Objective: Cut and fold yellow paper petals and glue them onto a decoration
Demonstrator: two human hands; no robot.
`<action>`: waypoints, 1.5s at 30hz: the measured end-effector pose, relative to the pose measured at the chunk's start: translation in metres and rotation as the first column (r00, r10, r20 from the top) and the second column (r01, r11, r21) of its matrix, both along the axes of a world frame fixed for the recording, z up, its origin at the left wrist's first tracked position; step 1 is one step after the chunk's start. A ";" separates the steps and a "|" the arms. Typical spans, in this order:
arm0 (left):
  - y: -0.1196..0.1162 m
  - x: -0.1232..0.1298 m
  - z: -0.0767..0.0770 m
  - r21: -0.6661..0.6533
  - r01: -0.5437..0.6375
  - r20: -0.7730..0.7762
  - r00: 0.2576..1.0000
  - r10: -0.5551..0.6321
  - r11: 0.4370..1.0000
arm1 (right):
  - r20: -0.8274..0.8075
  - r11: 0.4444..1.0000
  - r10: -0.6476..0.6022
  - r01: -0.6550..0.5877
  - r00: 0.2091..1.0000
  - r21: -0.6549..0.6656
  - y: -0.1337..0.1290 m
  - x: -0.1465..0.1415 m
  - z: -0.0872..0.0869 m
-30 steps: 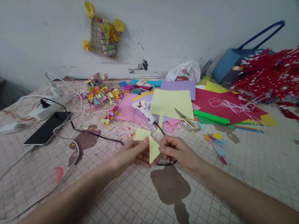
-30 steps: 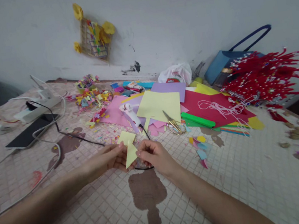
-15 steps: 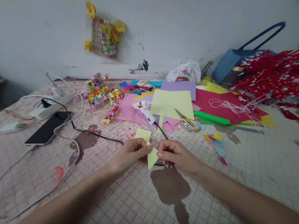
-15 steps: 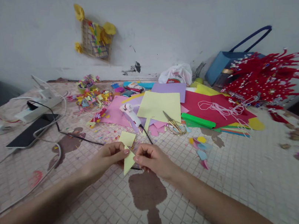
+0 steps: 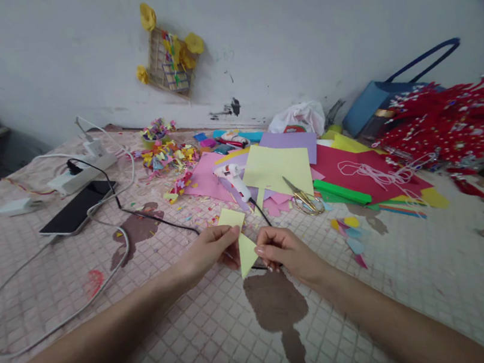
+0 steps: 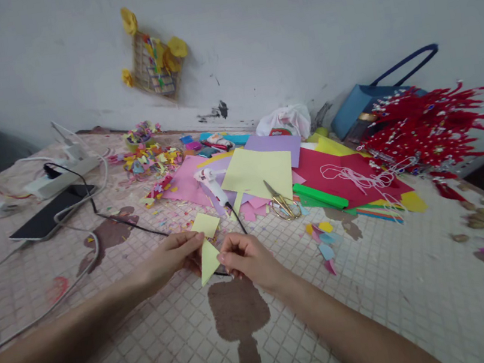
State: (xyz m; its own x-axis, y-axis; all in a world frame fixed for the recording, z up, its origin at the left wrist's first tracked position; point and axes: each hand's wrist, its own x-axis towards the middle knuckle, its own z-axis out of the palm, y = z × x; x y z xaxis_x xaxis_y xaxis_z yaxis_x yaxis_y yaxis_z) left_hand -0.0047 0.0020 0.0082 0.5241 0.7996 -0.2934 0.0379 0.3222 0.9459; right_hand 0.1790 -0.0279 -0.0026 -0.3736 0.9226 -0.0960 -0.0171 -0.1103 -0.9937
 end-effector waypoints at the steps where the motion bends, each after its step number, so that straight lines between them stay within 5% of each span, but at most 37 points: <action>1: 0.000 0.000 0.001 0.009 0.010 -0.017 1.000 -0.010 1.000 | 0.000 1.000 -0.005 0.005 1.000 0.001 0.000 0.000 0.000; 16: -0.002 -0.001 0.005 0.142 0.158 -0.049 0.987 -0.153 0.977 | -0.009 0.997 -0.082 0.082 0.997 0.006 0.000 -0.002 0.003; 22: -0.002 -0.002 0.004 0.065 0.252 -0.053 0.967 -0.249 0.966 | -0.030 0.991 -0.132 0.132 0.991 -0.012 0.001 -0.001 0.002; 45: -0.001 -0.004 0.006 -0.047 0.308 -0.105 0.945 -0.311 0.950 | -0.102 0.983 -0.180 0.178 0.978 -0.032 0.005 -0.001 0.006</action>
State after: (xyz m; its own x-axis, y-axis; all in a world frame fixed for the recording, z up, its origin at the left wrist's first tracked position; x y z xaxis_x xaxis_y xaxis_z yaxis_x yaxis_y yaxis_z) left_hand -0.0089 0.0007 0.0144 0.7077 0.5931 -0.3840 0.2431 0.3059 0.9205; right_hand 0.1777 -0.0229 0.0035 -0.2114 0.9735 -0.0870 -0.1423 -0.1187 -0.9827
